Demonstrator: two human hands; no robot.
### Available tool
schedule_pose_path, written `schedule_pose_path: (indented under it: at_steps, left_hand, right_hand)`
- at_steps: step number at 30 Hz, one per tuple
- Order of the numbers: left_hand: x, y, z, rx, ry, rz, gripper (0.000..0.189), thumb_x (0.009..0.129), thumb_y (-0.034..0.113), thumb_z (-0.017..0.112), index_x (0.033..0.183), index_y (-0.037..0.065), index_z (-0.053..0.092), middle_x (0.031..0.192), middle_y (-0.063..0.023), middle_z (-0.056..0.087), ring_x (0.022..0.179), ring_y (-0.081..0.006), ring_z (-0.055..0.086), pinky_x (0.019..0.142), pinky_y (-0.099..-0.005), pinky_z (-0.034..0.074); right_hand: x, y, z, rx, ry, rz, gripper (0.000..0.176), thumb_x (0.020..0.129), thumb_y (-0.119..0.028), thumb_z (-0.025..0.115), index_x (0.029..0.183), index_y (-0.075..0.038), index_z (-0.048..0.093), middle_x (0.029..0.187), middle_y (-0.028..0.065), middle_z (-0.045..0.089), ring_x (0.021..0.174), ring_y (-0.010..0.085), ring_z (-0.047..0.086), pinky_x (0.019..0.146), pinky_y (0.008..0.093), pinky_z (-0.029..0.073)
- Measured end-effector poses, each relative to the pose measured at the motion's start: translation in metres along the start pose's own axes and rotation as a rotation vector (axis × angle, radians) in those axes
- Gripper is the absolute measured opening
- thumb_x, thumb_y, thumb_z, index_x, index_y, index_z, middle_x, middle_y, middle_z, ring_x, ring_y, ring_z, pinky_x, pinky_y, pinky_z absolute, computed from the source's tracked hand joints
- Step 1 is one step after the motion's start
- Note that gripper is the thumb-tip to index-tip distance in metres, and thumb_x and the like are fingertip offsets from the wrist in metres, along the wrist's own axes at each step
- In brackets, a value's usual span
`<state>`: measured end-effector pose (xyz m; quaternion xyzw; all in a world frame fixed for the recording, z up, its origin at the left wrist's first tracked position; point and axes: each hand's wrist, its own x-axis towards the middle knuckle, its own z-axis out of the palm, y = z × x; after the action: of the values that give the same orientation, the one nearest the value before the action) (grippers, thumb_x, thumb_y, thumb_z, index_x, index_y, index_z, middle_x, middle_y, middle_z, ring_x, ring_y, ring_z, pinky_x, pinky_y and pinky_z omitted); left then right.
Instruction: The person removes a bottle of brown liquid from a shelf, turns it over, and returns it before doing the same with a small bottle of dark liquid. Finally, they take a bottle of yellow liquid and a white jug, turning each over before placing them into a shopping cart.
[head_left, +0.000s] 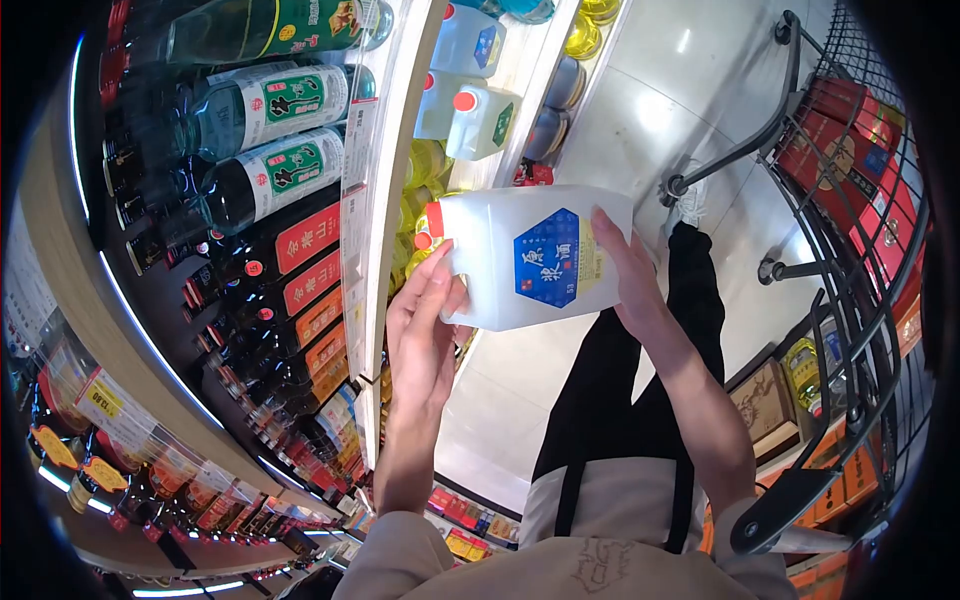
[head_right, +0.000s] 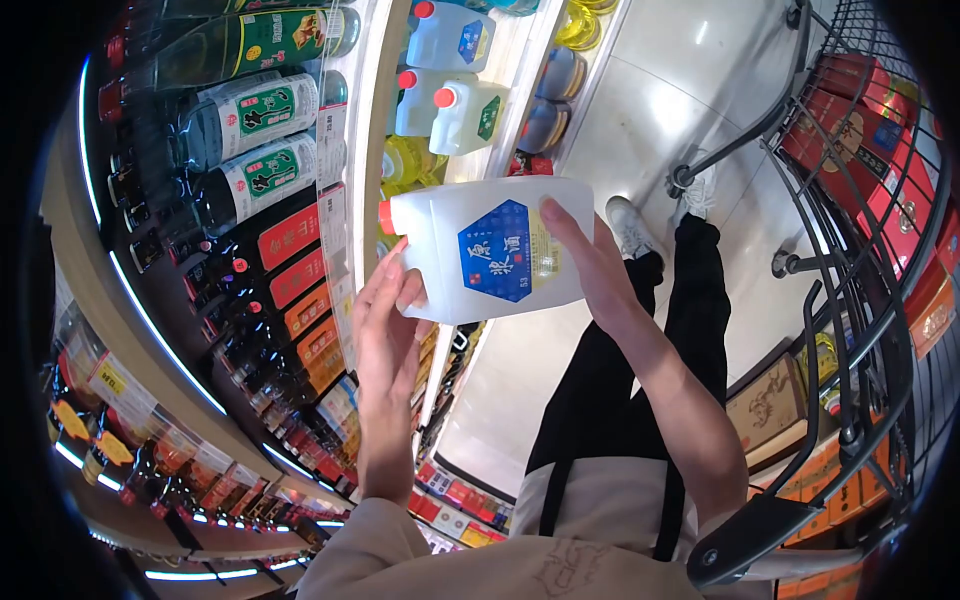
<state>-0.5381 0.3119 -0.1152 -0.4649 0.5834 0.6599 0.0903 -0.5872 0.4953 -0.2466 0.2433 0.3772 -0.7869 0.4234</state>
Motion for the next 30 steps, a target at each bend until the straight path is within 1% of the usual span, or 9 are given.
schedule_pose_path:
  at_steps: [3, 5, 6, 8, 9, 16, 19, 24, 30]
  left_hand:
    - [0.001, 0.0, 0.001, 0.004, 0.022, -0.01, 0.05, 0.103, 0.027, 0.059, 0.143, -0.001, 0.051, 0.084, 0.0031, 0.053, 0.081, -0.0066, 0.051, 0.064, -0.024, 0.039]
    - [0.007, -0.005, -0.001, 0.012, 0.048, -0.02, 0.057, 0.102, 0.03, 0.057, 0.146, -0.005, 0.045, 0.116, -0.0074, 0.065, 0.108, -0.0146, 0.06, 0.091, -0.0301, 0.047]
    - [0.009, -0.009, -0.002, 0.009, 0.054, -0.02, 0.057, 0.102, 0.03, 0.057, 0.146, -0.005, 0.045, 0.116, -0.0074, 0.065, 0.108, -0.0146, 0.06, 0.091, -0.0301, 0.047]
    - [0.012, -0.017, -0.005, -0.007, 0.047, -0.004, 0.056, 0.103, 0.028, 0.056, 0.147, -0.005, 0.044, 0.138, -0.0133, 0.058, 0.127, -0.02, 0.053, 0.11, -0.0372, 0.037]
    - [0.013, -0.017, -0.005, -0.039, 0.027, -0.013, 0.056, 0.103, 0.028, 0.056, 0.146, -0.005, 0.045, 0.136, -0.0122, 0.058, 0.128, -0.0195, 0.052, 0.113, -0.0377, 0.035]
    - [0.016, -0.022, 0.0, -0.005, 0.062, -0.001, 0.055, 0.103, 0.027, 0.056, 0.145, -0.005, 0.045, 0.136, -0.012, 0.058, 0.126, -0.0195, 0.053, 0.11, -0.0367, 0.036]
    - [0.016, -0.027, 0.002, 0.027, 0.061, 0.057, 0.051, 0.104, 0.03, 0.058, 0.146, 0.002, 0.051, 0.136, -0.0093, 0.058, 0.126, -0.0176, 0.05, 0.113, -0.0367, 0.031]
    - [0.015, -0.031, 0.013, -0.022, 0.091, 0.116, 0.048, 0.105, 0.03, 0.056, 0.144, 0.003, 0.051, 0.136, -0.0103, 0.058, 0.124, -0.0158, 0.052, 0.11, -0.0333, 0.035]
    - [0.008, -0.031, 0.024, -0.126, 0.045, 0.08, 0.048, 0.106, 0.026, 0.055, 0.148, 0.006, 0.046, 0.133, -0.0094, 0.058, 0.122, -0.0138, 0.053, 0.106, -0.0312, 0.04]
  right_hand:
    - [-0.004, -0.001, 0.005, -0.074, 0.076, -0.082, 0.065, 0.097, -0.053, 0.062, 0.133, 0.001, 0.054, 0.12, 0.0099, 0.062, 0.113, 0.0155, 0.058, 0.101, 0.0314, 0.043]
    - [-0.004, -0.007, 0.007, -0.125, 0.098, -0.088, 0.064, 0.096, -0.052, 0.063, 0.131, 0.001, 0.055, 0.118, 0.0095, 0.063, 0.11, 0.0151, 0.059, 0.099, 0.0306, 0.044]
    - [-0.004, -0.011, 0.009, -0.171, 0.126, -0.108, 0.063, 0.095, -0.051, 0.065, 0.129, 0.001, 0.056, 0.116, 0.0092, 0.064, 0.108, 0.0147, 0.06, 0.097, 0.0298, 0.045]
    - [-0.005, -0.02, 0.012, -0.174, 0.119, -0.098, 0.062, 0.095, -0.051, 0.066, 0.128, 0.001, 0.057, 0.114, 0.0088, 0.065, 0.106, 0.0145, 0.061, 0.096, 0.0294, 0.046]
    - [-0.005, -0.022, 0.012, -0.175, 0.117, -0.092, 0.061, 0.094, -0.051, 0.067, 0.127, 0.0, 0.058, 0.111, 0.0084, 0.066, 0.105, 0.0142, 0.061, 0.095, 0.029, 0.047]
    - [-0.002, -0.023, 0.013, -0.143, 0.136, -0.078, 0.056, 0.095, -0.049, 0.066, 0.124, -0.001, 0.061, 0.108, 0.0074, 0.067, 0.102, 0.0128, 0.063, 0.093, 0.0284, 0.047]
    - [-0.001, -0.026, 0.014, -0.097, 0.131, -0.022, 0.055, 0.095, -0.048, 0.066, 0.124, -0.001, 0.062, 0.109, 0.0069, 0.067, 0.103, 0.0125, 0.063, 0.093, 0.0274, 0.047]
    - [0.003, -0.027, 0.01, -0.093, 0.126, -0.004, 0.056, 0.095, -0.048, 0.066, 0.127, -0.002, 0.06, 0.111, 0.0064, 0.066, 0.104, 0.0125, 0.063, 0.094, 0.0272, 0.047]
    - [-0.003, -0.031, 0.009, -0.051, 0.121, -0.02, 0.057, 0.096, -0.046, 0.066, 0.13, -0.001, 0.057, 0.115, 0.0063, 0.065, 0.108, 0.0126, 0.061, 0.098, 0.0273, 0.044]
